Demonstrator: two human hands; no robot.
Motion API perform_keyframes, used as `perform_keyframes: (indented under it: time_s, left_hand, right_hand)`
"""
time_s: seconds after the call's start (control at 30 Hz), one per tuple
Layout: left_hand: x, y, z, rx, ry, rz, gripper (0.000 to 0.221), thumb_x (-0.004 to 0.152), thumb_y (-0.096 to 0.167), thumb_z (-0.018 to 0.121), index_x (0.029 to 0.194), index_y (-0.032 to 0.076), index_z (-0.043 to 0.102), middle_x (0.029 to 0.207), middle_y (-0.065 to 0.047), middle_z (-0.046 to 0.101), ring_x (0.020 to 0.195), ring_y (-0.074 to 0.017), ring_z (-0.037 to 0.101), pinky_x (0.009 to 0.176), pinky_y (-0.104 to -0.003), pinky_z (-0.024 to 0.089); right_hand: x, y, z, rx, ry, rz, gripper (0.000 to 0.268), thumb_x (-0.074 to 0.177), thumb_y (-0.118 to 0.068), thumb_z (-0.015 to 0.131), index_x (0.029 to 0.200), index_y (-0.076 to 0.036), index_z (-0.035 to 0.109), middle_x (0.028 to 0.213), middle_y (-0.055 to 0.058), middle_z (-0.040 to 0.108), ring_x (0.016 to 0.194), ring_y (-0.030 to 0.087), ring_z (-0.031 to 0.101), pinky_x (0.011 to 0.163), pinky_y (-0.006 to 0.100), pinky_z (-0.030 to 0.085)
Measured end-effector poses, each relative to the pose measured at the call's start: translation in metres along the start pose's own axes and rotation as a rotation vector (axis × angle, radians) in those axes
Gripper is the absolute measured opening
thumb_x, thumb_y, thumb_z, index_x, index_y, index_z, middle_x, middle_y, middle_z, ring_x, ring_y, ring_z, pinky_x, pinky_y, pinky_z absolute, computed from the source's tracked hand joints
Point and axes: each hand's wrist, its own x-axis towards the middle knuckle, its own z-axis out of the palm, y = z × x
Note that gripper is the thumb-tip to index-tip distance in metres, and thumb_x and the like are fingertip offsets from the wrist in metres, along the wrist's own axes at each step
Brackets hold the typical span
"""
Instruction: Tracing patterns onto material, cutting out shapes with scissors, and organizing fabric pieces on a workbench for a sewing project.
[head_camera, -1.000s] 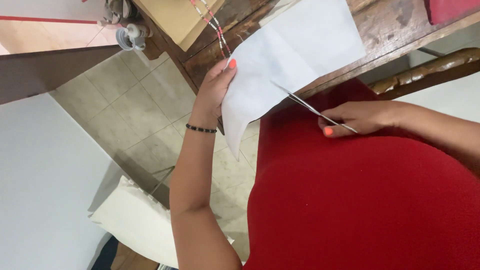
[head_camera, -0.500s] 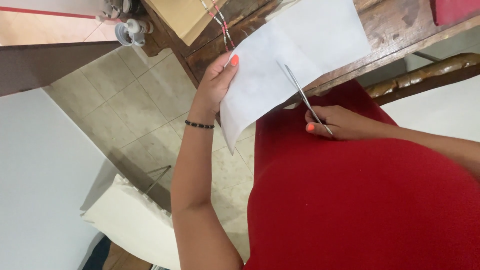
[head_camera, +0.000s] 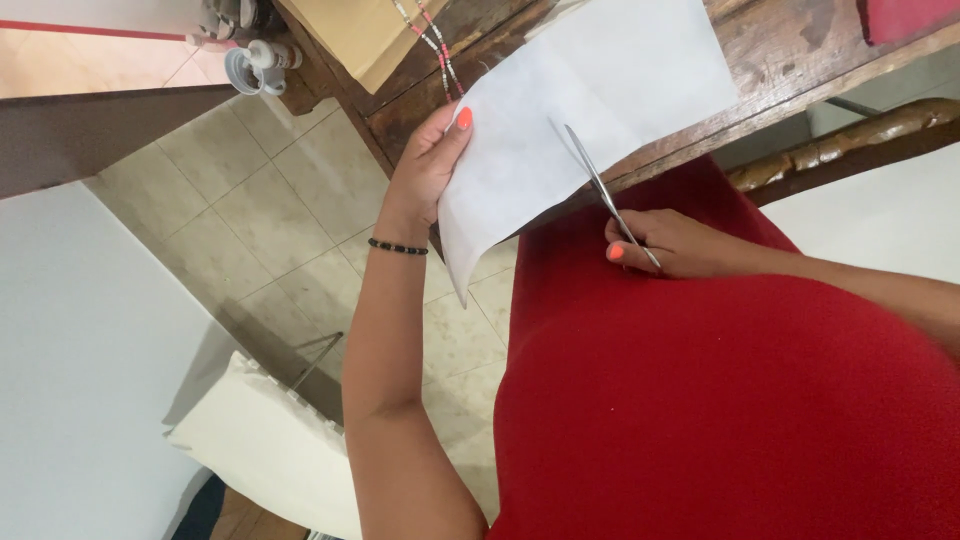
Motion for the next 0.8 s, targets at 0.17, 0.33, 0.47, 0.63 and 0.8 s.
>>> perform_keyframes:
  time_s: [0.17, 0.33, 0.47, 0.63, 0.8]
  left_hand:
    - [0.003, -0.006, -0.005, 0.014, -0.004, 0.0, 0.04, 0.105, 0.026, 0.064, 0.14, 0.006, 0.06, 0.106, -0.018, 0.076, 0.083, -0.0232, 0.079, 0.073, -0.037, 0.069]
    - [0.002, -0.001, -0.002, 0.034, -0.004, -0.003, 0.038, 0.105, 0.025, 0.064, 0.138, 0.007, 0.062, 0.103, -0.017, 0.077, 0.082, -0.0219, 0.079, 0.072, -0.035, 0.069]
    - [0.003, -0.003, -0.006, 0.06, -0.021, 0.004, 0.039, 0.105, 0.026, 0.063, 0.139, 0.007, 0.062, 0.104, -0.018, 0.077, 0.083, -0.0213, 0.079, 0.074, -0.037, 0.069]
    - [0.004, -0.012, -0.01, 0.088, -0.042, -0.002, 0.039, 0.106, 0.026, 0.063, 0.139, 0.007, 0.061, 0.105, -0.018, 0.077, 0.083, -0.0223, 0.079, 0.074, -0.038, 0.069]
    - [-0.005, -0.002, -0.005, 0.121, -0.068, -0.018, 0.04, 0.106, 0.028, 0.062, 0.141, 0.008, 0.06, 0.108, -0.019, 0.077, 0.083, -0.0238, 0.08, 0.075, -0.039, 0.069]
  right_hand:
    - [0.001, 0.001, 0.0, -0.074, -0.012, 0.01, 0.051, 0.099, -0.054, 0.05, 0.1, -0.004, 0.062, 0.08, 0.025, 0.074, 0.085, 0.048, 0.072, 0.077, 0.055, 0.054]
    - [0.003, 0.018, 0.005, -0.055, 0.028, 0.028, 0.048, 0.099, -0.055, 0.051, 0.095, -0.008, 0.063, 0.071, 0.016, 0.076, 0.076, 0.038, 0.075, 0.072, 0.049, 0.055]
    - [0.003, 0.028, 0.009, -0.07, 0.032, 0.035, 0.046, 0.098, -0.055, 0.053, 0.092, -0.011, 0.064, 0.068, 0.011, 0.078, 0.073, 0.033, 0.077, 0.07, 0.045, 0.056]
    - [0.003, 0.043, 0.016, 0.032, 0.1, 0.041, 0.037, 0.096, -0.047, 0.063, 0.091, -0.011, 0.068, 0.059, 0.008, 0.075, 0.065, 0.026, 0.076, 0.065, 0.038, 0.057]
    - [0.005, 0.014, -0.005, -0.018, 0.051, 0.021, 0.038, 0.094, -0.048, 0.065, 0.09, -0.01, 0.068, 0.063, 0.01, 0.079, 0.068, 0.026, 0.078, 0.067, 0.039, 0.058]
